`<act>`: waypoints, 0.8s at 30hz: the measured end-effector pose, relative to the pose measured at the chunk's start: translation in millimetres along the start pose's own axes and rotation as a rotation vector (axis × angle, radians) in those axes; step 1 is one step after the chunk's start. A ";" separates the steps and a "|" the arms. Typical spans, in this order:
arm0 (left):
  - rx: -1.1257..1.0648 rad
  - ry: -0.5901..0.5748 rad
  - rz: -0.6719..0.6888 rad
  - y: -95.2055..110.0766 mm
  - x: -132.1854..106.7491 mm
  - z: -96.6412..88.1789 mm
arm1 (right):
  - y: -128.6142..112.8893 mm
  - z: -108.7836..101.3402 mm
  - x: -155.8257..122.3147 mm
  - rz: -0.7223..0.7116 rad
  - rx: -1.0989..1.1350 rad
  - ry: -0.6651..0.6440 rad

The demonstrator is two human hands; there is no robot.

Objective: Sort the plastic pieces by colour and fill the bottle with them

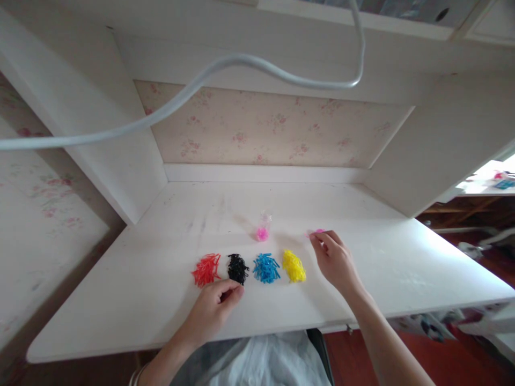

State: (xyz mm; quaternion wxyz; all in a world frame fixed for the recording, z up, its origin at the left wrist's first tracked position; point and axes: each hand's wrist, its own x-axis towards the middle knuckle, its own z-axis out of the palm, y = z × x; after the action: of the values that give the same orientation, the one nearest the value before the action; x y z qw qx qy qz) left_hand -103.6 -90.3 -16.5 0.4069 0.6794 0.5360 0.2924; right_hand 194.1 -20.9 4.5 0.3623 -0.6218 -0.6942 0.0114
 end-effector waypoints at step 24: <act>-0.403 -0.019 0.109 -8.1 -16.7 -10.4 | -85.7 36.2 71.5 -0.215 -0.020 -0.076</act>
State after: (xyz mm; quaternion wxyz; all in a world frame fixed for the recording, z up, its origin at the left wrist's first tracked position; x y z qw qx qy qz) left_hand -120.5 -103.2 -17.6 0.5232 0.6151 0.4253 0.4088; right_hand 104.6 37.7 52.7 0.3286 -0.5466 -0.7701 -0.0107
